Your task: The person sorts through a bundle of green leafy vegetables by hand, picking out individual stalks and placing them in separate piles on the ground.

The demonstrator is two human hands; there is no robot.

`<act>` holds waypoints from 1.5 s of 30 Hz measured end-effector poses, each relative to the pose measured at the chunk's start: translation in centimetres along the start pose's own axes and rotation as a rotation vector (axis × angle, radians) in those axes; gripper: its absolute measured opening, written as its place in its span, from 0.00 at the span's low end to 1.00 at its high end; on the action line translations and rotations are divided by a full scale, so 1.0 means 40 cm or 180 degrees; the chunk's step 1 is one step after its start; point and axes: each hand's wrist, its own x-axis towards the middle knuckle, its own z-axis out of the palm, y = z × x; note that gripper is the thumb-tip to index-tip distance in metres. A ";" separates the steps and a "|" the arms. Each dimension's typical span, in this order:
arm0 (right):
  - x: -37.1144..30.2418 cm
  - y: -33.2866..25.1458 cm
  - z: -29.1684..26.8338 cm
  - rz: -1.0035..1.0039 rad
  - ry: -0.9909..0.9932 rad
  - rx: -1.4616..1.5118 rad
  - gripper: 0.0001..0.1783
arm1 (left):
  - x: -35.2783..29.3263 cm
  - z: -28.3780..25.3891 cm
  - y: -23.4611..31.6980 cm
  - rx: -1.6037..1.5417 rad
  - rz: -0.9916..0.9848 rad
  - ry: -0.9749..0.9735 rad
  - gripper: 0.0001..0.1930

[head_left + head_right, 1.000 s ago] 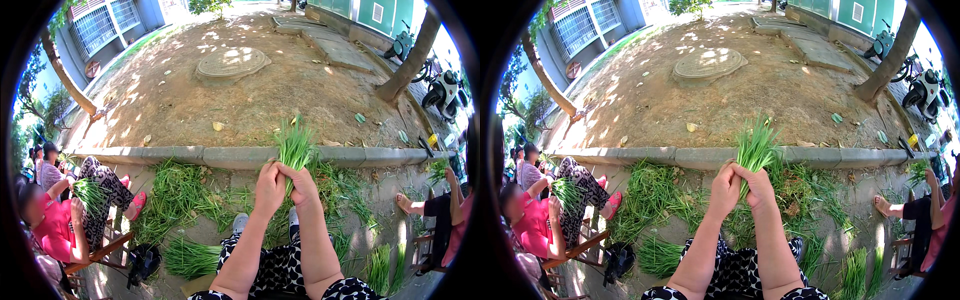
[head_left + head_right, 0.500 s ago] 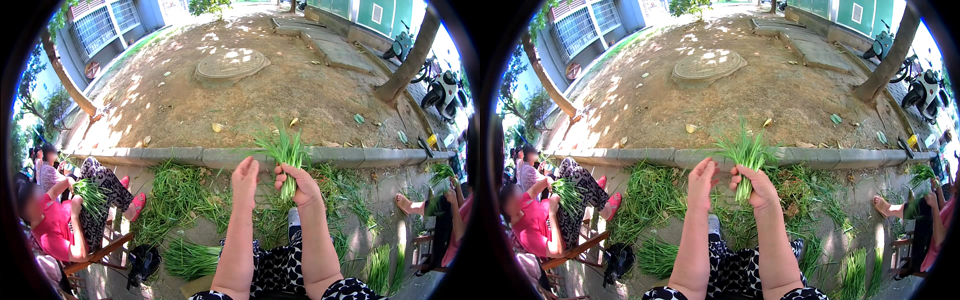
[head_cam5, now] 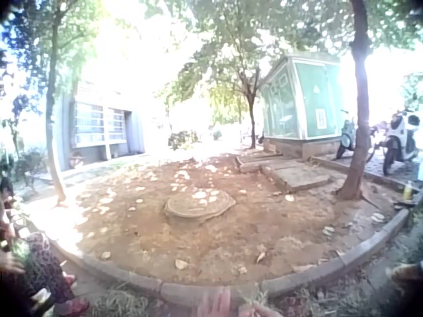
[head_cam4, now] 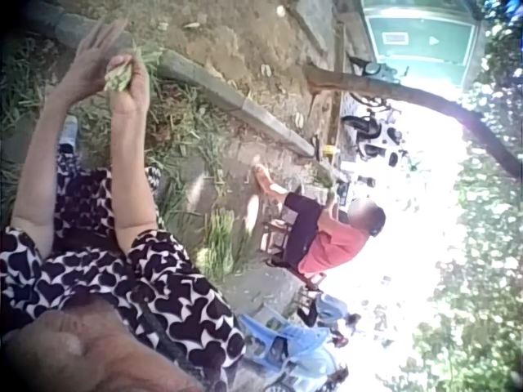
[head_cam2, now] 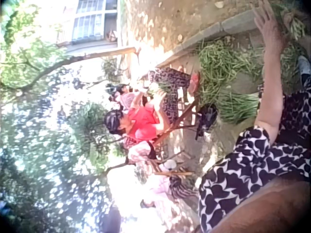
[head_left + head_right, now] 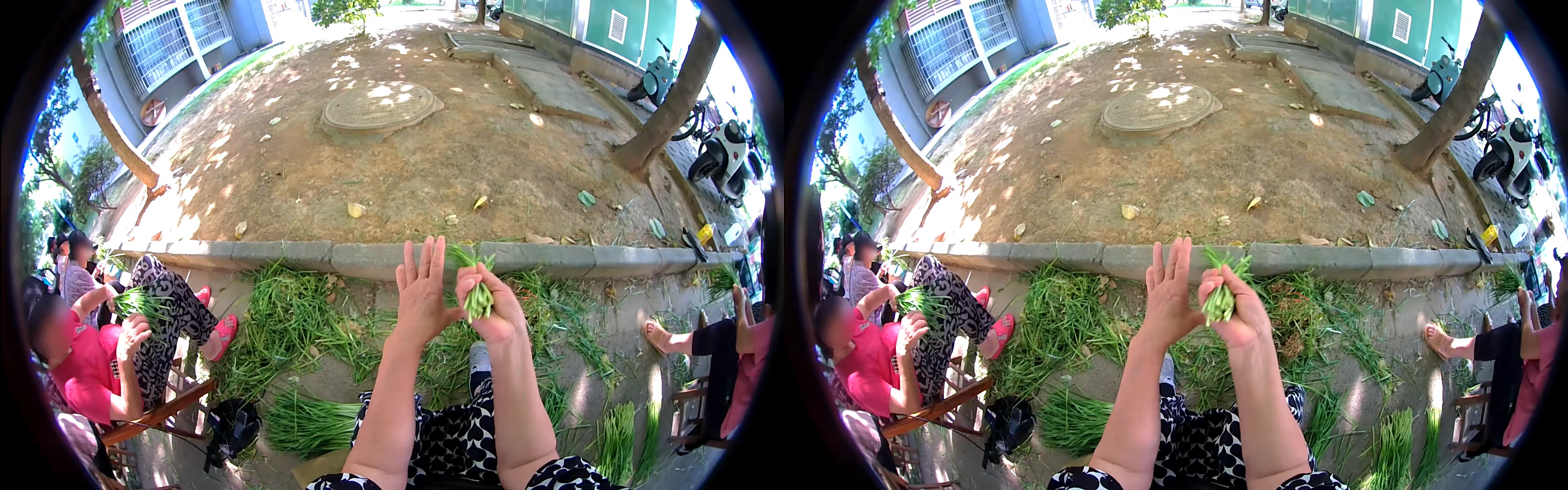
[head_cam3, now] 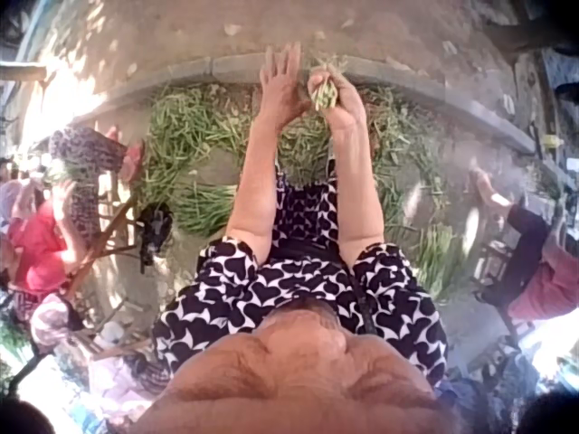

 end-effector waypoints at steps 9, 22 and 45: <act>-0.063 0.172 0.079 0.0233 0.0031 0.0231 0.11 | 0.025 0.026 -0.022 -0.0850 0.1309 0.1444 0.16; -0.036 0.262 0.078 -0.0339 -0.1180 0.0808 0.12 | 0.003 0.099 0.055 -0.4943 0.0295 0.1211 0.10; -0.058 0.109 0.055 0.0122 -0.0364 -0.5807 0.15 | -0.033 -0.103 -0.213 -0.6495 -0.2101 0.3885 0.13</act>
